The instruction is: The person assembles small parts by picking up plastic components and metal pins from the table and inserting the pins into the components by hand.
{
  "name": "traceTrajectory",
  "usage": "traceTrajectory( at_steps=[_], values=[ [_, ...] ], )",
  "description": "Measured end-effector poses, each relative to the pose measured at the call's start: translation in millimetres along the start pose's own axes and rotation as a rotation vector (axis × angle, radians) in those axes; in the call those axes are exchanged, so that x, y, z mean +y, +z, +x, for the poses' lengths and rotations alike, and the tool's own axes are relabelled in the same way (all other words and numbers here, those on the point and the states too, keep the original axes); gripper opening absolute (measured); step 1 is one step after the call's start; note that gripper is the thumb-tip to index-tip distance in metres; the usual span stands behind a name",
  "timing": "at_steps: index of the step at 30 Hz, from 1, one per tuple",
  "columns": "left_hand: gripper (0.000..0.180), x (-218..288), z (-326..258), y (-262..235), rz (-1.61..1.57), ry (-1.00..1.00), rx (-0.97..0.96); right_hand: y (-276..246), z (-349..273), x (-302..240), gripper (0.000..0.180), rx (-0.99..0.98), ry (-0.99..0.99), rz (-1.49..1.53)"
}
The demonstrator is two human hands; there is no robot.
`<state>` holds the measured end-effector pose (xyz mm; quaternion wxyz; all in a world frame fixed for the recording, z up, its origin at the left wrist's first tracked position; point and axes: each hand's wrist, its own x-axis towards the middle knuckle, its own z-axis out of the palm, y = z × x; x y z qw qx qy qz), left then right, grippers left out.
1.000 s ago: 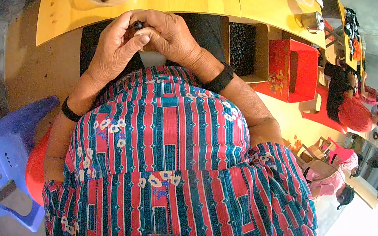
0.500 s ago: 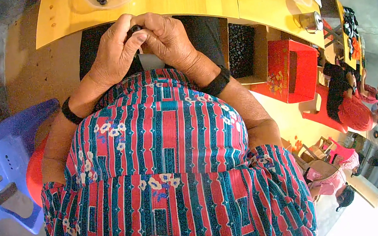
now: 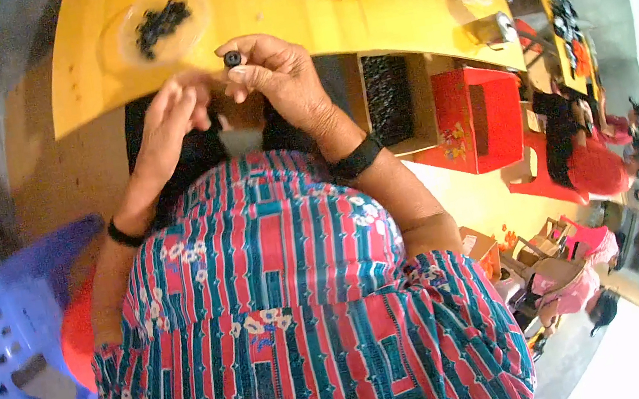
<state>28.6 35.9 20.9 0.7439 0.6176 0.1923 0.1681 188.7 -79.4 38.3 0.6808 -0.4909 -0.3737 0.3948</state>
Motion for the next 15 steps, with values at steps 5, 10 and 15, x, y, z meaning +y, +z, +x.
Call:
traceTrajectory(
  at_steps=[5, 10, 15],
  values=[
    [0.015, -35, -14, -26, 0.400, 0.106, -0.017, -42, 23, -24, 0.021, 0.381, -0.005, -0.145],
    [0.012, -40, -14, -27, 0.430, 0.152, 0.008, -120, 63, -55, 0.026, 0.615, -0.206, -0.840],
    [0.011, -32, -13, -31, 0.413, 0.107, 0.016, -194, 109, -50, 0.027, 0.702, -0.050, -1.139]
  ],
)
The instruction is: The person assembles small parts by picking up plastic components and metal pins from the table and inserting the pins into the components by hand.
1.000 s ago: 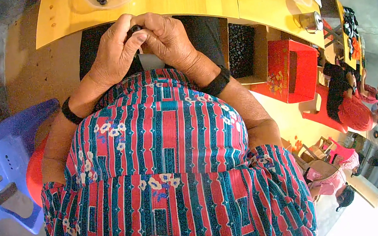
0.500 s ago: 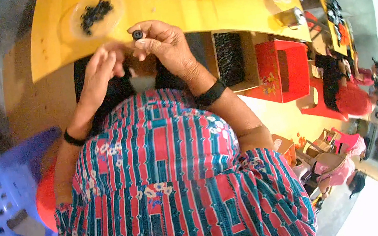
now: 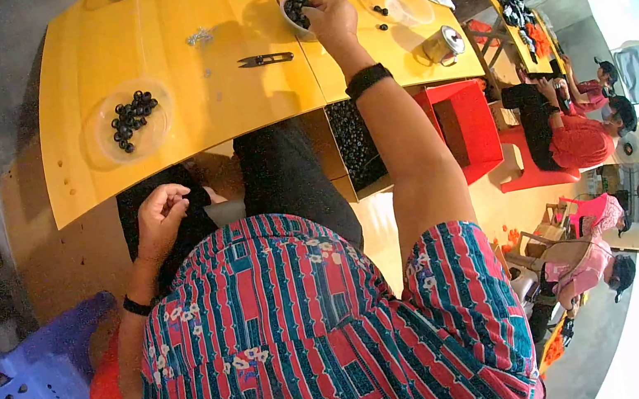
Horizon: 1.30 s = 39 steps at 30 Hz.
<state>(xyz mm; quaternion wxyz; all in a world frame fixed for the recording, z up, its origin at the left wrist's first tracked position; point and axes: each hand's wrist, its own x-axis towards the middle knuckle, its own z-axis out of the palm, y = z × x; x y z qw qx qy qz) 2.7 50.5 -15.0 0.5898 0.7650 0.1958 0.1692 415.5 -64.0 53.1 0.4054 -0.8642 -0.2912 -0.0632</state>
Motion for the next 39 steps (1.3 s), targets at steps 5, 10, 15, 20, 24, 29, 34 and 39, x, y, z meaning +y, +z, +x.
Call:
traceTrajectory(
  at_steps=[5, 10, 15, 20, 24, 29, 34, 39],
  values=[
    [0.011, 3, -13, 0, -0.028, -0.056, -0.009, 8, 5, 2, 0.026, 0.134, 0.114, -0.156],
    [0.012, 0, -9, 1, -0.247, -0.064, -0.031, 22, -48, -34, 0.015, 0.059, -0.124, 0.257],
    [0.012, -9, -1, 3, -0.281, -0.067, -0.040, 51, -99, -89, 0.011, -0.252, -0.502, 0.182],
    [0.013, 2, -7, 12, -0.318, -0.091, -0.014, 71, -117, -136, 0.010, -0.464, -0.657, 0.160],
    [0.013, 1, -7, 14, -0.288, -0.100, -0.018, 103, -114, -148, 0.015, -0.505, -0.942, -0.093],
    [0.013, 1, -7, 18, -0.342, -0.123, -0.010, 124, -114, -162, 0.020, -0.587, -0.889, -0.268],
    [0.013, 1, -6, 20, -0.371, -0.094, -0.001, 127, -123, -173, 0.024, -0.671, -0.717, -0.452],
    [0.013, 10, -5, 22, -0.397, -0.109, -0.020, 120, -123, -180, 0.025, -0.708, -0.728, -0.533]
  ],
)
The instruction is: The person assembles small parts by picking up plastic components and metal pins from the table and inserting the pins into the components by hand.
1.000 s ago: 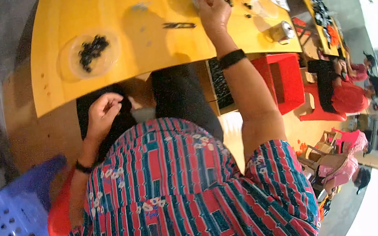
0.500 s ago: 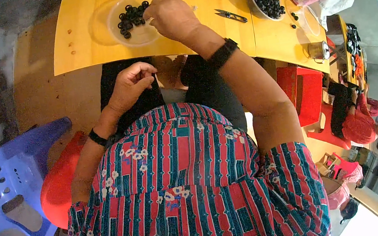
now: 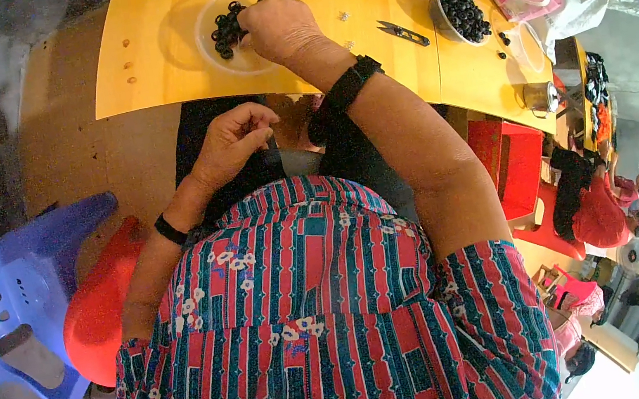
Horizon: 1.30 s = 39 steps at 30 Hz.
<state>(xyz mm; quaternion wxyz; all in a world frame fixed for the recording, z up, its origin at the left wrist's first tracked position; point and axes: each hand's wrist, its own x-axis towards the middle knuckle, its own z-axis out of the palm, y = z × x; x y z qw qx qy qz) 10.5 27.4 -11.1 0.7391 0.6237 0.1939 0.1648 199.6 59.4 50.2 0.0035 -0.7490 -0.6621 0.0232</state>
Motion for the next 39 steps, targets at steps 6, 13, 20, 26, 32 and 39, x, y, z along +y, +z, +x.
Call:
traceTrajectory(
  at_steps=[6, 13, 20, 26, 32, 39],
  values=[
    [0.014, 0, 2, 0, 0.010, -0.022, -0.012, 2, 4, -2, 0.023, 0.004, -0.005, -0.021],
    [0.015, -2, 0, -9, -0.134, 0.011, -0.017, -10, -12, 23, 0.025, 0.191, -0.034, 0.512],
    [0.039, -9, -1, -8, -0.708, -0.113, -0.127, -24, -94, -9, 0.018, 0.200, -0.408, 0.625],
    [0.026, -16, 1, -3, -0.671, -0.275, -0.116, 1, -120, -11, 0.021, 0.135, -0.254, 0.734],
    [0.028, -22, 6, -9, -0.651, -0.269, -0.223, 9, -121, 3, 0.025, 0.025, -0.282, 0.852],
    [0.024, -20, 9, -14, -0.718, -0.283, -0.306, 18, -122, 0, 0.023, 0.098, -0.234, 0.993]
  ],
)
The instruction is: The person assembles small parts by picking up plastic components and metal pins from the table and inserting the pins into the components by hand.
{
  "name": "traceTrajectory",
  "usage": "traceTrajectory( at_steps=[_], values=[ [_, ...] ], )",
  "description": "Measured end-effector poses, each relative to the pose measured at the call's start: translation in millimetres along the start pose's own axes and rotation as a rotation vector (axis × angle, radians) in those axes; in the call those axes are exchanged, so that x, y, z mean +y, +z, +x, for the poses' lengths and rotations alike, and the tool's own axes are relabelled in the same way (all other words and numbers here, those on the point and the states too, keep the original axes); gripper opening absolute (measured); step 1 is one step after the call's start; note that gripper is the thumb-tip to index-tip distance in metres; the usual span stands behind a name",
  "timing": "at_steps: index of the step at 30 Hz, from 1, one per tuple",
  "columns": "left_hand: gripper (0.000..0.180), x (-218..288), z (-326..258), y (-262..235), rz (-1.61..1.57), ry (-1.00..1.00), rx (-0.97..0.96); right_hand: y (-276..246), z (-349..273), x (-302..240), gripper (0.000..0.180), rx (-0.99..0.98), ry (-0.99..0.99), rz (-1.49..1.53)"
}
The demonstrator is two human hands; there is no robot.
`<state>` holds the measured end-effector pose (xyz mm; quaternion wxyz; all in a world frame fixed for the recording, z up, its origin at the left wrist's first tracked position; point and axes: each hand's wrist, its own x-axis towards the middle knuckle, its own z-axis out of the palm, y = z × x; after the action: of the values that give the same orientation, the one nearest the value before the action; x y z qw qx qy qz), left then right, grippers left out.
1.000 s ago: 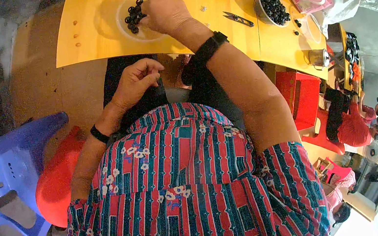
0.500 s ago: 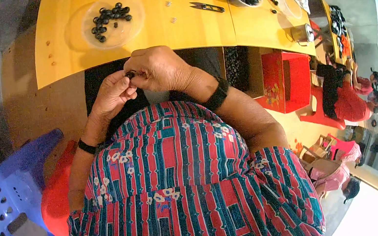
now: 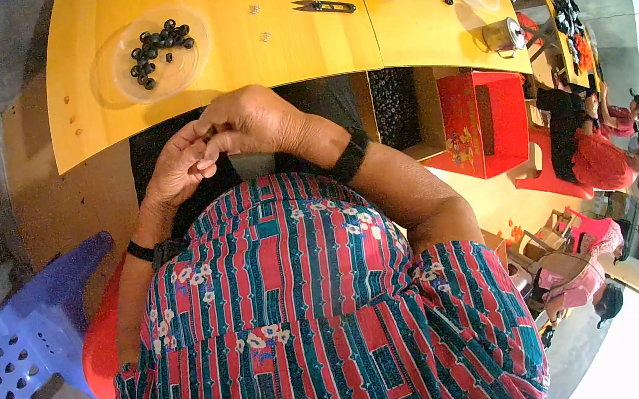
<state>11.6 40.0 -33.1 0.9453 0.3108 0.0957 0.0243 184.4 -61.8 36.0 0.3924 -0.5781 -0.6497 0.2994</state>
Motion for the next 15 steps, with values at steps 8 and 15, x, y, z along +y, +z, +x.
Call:
traceTrajectory(
  at_steps=[8, 15],
  values=[
    [0.014, 4, 2, -3, -0.075, 0.016, -0.010, -47, -7, 64, 0.017, 0.583, 0.274, -0.498],
    [0.013, 4, 3, -1, -0.077, 0.018, 0.009, -53, -13, 77, 0.011, 0.583, 0.322, -0.596]
  ],
)
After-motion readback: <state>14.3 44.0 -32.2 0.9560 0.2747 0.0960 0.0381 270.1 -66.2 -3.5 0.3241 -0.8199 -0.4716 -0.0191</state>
